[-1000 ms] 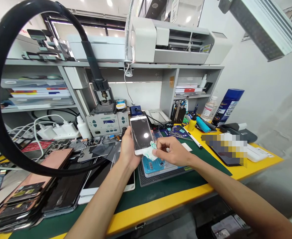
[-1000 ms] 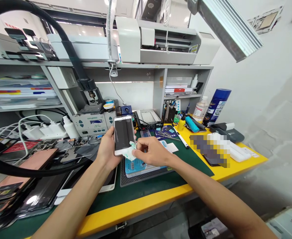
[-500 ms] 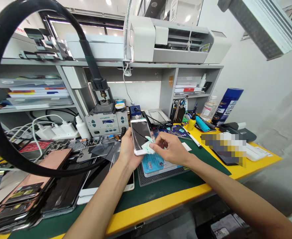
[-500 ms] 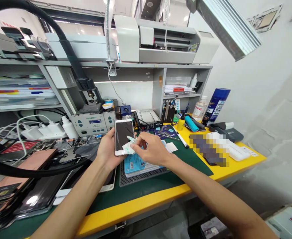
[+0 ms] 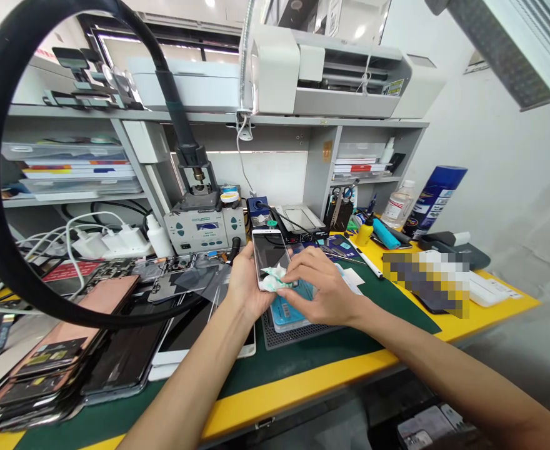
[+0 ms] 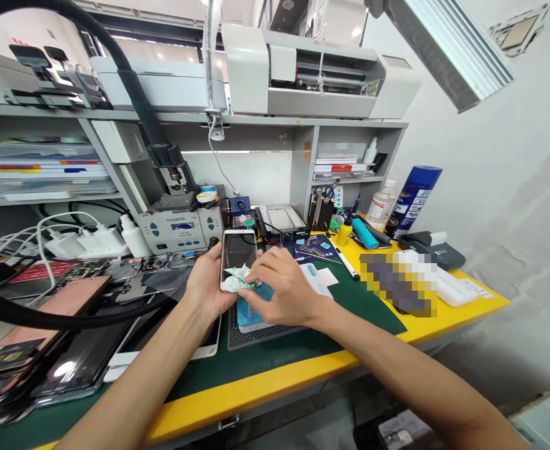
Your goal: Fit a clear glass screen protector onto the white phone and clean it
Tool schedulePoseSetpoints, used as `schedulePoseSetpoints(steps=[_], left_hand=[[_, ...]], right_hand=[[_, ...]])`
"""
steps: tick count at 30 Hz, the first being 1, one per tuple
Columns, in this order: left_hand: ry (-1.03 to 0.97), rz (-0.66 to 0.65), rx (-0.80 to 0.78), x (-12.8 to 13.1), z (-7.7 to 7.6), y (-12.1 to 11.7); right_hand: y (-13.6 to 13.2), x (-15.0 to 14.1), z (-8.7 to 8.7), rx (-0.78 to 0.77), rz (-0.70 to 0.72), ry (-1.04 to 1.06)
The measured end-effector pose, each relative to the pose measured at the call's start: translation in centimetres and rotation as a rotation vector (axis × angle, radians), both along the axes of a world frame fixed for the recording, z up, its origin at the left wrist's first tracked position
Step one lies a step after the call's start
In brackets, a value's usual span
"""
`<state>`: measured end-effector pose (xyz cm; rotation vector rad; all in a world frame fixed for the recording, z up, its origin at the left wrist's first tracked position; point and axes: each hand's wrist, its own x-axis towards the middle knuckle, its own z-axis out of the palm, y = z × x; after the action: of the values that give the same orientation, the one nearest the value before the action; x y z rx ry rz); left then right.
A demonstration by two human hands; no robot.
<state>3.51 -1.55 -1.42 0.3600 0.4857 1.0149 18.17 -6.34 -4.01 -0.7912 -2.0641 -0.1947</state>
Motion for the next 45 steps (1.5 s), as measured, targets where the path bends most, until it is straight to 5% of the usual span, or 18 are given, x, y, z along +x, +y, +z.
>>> schedulePoseSetpoints(steps=[7,17,29,45], left_hand=[[-0.019,-0.028,0.017,0.4,-0.3,-0.4],[-0.106,-0.058,-0.162,0.5,-0.6,-1.6],[-0.101,-0.172,-0.153,-1.0,0.2,-1.4],[-0.152,-0.158,-0.158,-1.0,-0.2,-0.9]], right_hand=[[-0.4,-0.8,-0.1,-0.050,0.060,0.047],[-0.5,-0.8,0.3,-0.109,0.078,0.092],[-1.3,0.7,1.1,-0.232,0.170,-0.294],[-0.9,1.3,1.4,-0.339,0.147,-0.401]])
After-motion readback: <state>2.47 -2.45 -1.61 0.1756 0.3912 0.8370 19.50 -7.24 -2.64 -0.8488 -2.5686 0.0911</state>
